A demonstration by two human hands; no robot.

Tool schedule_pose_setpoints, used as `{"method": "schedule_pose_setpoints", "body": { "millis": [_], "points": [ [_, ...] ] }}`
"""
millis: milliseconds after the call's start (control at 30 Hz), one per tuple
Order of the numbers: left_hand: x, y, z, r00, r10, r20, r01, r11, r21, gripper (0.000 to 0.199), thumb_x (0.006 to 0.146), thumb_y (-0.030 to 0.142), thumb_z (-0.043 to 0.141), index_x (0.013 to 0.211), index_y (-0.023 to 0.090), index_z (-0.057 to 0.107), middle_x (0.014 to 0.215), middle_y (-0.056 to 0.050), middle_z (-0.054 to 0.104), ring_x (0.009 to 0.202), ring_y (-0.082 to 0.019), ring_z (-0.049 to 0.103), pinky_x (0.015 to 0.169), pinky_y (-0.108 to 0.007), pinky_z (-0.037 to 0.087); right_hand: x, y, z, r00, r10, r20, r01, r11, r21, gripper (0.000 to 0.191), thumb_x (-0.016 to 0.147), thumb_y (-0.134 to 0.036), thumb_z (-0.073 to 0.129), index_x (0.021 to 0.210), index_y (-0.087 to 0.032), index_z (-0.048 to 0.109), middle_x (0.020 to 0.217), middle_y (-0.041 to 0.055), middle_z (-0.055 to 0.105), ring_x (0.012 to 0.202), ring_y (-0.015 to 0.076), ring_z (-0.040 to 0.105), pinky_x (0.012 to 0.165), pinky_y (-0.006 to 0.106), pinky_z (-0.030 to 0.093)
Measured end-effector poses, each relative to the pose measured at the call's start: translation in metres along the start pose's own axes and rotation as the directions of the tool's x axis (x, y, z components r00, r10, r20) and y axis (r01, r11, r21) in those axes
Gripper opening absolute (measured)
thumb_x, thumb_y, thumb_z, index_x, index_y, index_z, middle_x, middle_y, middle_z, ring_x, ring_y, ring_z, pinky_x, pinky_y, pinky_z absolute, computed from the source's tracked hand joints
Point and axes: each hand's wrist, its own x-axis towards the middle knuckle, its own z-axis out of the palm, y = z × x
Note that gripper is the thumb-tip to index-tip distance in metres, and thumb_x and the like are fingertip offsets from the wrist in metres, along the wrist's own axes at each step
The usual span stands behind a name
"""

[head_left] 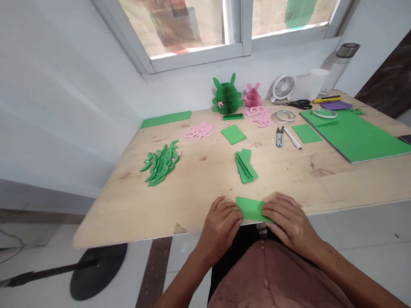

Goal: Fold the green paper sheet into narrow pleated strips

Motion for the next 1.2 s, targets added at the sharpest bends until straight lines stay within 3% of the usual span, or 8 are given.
{"method": "schedule_pose_setpoints", "body": {
  "millis": [200,367,433,500,633,867,1033,1200],
  "points": [
    [0.001,-0.001,0.000,0.994,-0.112,-0.003,0.111,0.991,-0.078,0.013,0.089,0.017,0.049,0.084,0.021,0.061,0.080,0.001,0.069,0.082,-0.014,0.064,0.098,-0.039,0.043,-0.002,-0.001,0.006,0.994,0.077,-0.077,-0.075,0.997,0.022,0.009,0.087,-0.013,0.055,0.089,-0.018,0.062,0.092,0.0067,0.069,0.091,0.0209,0.062,0.090,0.043,0.043],
    [-0.006,-0.001,0.013,0.950,-0.235,-0.205,0.228,0.972,-0.057,0.020,0.088,0.018,0.053,0.107,0.019,0.058,0.097,-0.006,0.069,0.093,-0.017,0.064,0.087,-0.036,0.052,0.001,-0.001,0.011,0.970,0.210,-0.125,-0.211,0.977,0.003,0.009,0.087,-0.015,0.054,0.081,-0.018,0.060,0.087,0.0065,0.067,0.090,0.0224,0.060,0.081,0.042,0.042],
    [-0.012,0.003,0.018,0.924,-0.205,-0.322,0.220,0.975,0.011,0.028,0.087,0.014,0.052,0.114,0.018,0.055,0.109,-0.010,0.066,0.104,-0.020,0.061,0.088,-0.038,0.052,0.002,-0.002,0.011,0.965,0.235,-0.118,-0.236,0.972,0.007,0.010,0.086,-0.016,0.054,0.080,-0.019,0.060,0.087,0.0063,0.066,0.089,0.0223,0.059,0.081,0.041,0.042],
    [-0.019,0.010,0.022,0.919,-0.091,-0.383,0.149,0.981,0.125,0.031,0.085,0.008,0.052,0.114,0.018,0.056,0.116,-0.012,0.064,0.115,-0.024,0.056,0.093,-0.044,0.048,0.002,-0.003,0.012,0.961,0.249,-0.120,-0.250,0.968,0.009,0.011,0.086,-0.017,0.053,0.079,-0.019,0.061,0.088,0.0063,0.066,0.090,0.0224,0.059,0.081,0.041,0.042],
    [-0.029,0.020,0.032,0.964,0.063,-0.257,0.010,0.962,0.273,0.031,0.083,0.007,0.053,0.111,0.018,0.061,0.118,-0.012,0.065,0.127,-0.028,0.046,0.103,-0.053,0.037,0.004,-0.003,0.011,0.954,0.280,-0.106,-0.280,0.960,0.013,0.012,0.086,-0.019,0.053,0.077,-0.019,0.060,0.087,0.0060,0.066,0.088,0.0219,0.059,0.081,0.040,0.042],
    [-0.033,0.013,0.046,0.998,0.032,-0.046,-0.015,0.940,0.340,0.042,0.089,0.030,0.049,0.129,0.016,0.053,0.135,-0.013,0.054,0.137,-0.030,0.031,0.113,-0.057,0.016,0.003,-0.003,0.010,0.948,0.301,-0.100,-0.301,0.953,0.012,0.010,0.086,-0.021,0.053,0.081,-0.020,0.061,0.088,0.0062,0.067,0.090,0.0225,0.061,0.081,0.040,0.044],
    [-0.034,0.010,0.047,0.999,0.032,0.008,-0.033,0.931,0.364,0.046,0.089,0.034,0.051,0.132,0.018,0.050,0.137,-0.011,0.052,0.136,-0.030,0.033,0.114,-0.057,0.012,-0.001,-0.004,0.011,0.956,0.248,-0.156,-0.260,0.964,-0.057,0.032,0.086,-0.020,0.055,0.118,-0.016,0.057,0.115,0.0137,0.063,0.107,0.0269,0.057,0.090,0.044,0.044],
    [-0.033,0.014,0.049,1.000,-0.008,0.009,0.004,0.927,0.376,0.046,0.089,0.033,0.051,0.132,0.019,0.050,0.136,-0.011,0.053,0.135,-0.030,0.035,0.113,-0.057,0.014,0.000,-0.004,0.013,0.990,0.124,-0.063,-0.129,0.989,-0.072,0.032,0.086,-0.017,0.054,0.117,-0.020,0.061,0.124,0.0117,0.061,0.115,0.0275,0.054,0.095,0.048,0.043]
  ]
}}
